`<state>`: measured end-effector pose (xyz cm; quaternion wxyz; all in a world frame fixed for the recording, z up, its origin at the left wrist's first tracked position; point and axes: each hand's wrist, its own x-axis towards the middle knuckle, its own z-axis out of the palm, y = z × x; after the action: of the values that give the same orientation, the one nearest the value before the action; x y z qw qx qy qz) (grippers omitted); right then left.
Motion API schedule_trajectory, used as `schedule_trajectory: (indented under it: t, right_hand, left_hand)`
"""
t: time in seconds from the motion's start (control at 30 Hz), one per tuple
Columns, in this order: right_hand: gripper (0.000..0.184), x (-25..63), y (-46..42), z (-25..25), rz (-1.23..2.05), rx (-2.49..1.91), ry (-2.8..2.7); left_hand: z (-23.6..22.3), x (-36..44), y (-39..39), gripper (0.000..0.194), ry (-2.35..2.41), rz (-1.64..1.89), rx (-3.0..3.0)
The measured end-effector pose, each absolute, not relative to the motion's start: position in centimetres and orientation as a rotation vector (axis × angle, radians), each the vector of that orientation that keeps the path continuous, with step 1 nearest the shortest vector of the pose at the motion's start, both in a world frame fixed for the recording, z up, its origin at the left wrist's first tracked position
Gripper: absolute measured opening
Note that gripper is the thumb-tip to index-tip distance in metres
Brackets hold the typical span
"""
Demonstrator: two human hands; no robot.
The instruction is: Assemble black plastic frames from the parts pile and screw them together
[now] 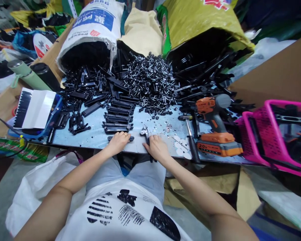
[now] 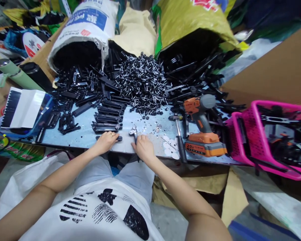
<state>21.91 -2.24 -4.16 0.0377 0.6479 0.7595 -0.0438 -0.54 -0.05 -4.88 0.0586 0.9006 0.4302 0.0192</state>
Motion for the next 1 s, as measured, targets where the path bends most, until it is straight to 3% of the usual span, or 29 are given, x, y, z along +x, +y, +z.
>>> schedule_trajectory:
  t: [0.1, 0.2, 0.33, 0.43, 0.63, 0.83, 1.0]
  right_hand:
    - [0.026, 22.1, -2.6, -3.2, -0.231, 1.94, 2.281]
    - [0.033, 23.3, -2.9, -2.5, -0.318, 1.717, 2.413]
    - [0.037, 23.3, -3.2, -3.0, -0.261, 1.332, 2.703]
    - [0.037, 22.2, -3.2, -3.9, -0.201, 1.322, 2.686]
    - [0.039, 21.4, -3.7, -3.6, -0.014, 1.4, 2.696]
    - [0.036, 20.9, -3.6, -1.4, 0.101, 1.408, 2.752]
    - [0.034, 21.5, -2.7, -0.9, 0.037, 1.351, 2.801]
  left_hand:
    - [-4.9, -0.4, 0.1, 0.023, 1.29, 0.078, 2.667]
    - [-4.6, -0.4, 0.3, 0.027, 1.244, 0.082, 2.62]
    - [-3.8, -0.2, 0.5, 0.03, 1.188, 0.026, 2.614]
    - [-3.3, 0.0, 0.6, 0.033, 1.19, 0.009, 2.601]
    - [-3.7, -0.2, 0.1, 0.066, 1.17, 0.124, 2.607]
    - [-4.6, -0.9, -0.1, 0.041, 1.113, 0.321, 2.577]
    - [-4.7, -0.5, -0.5, 0.041, 1.164, 0.313, 2.553]
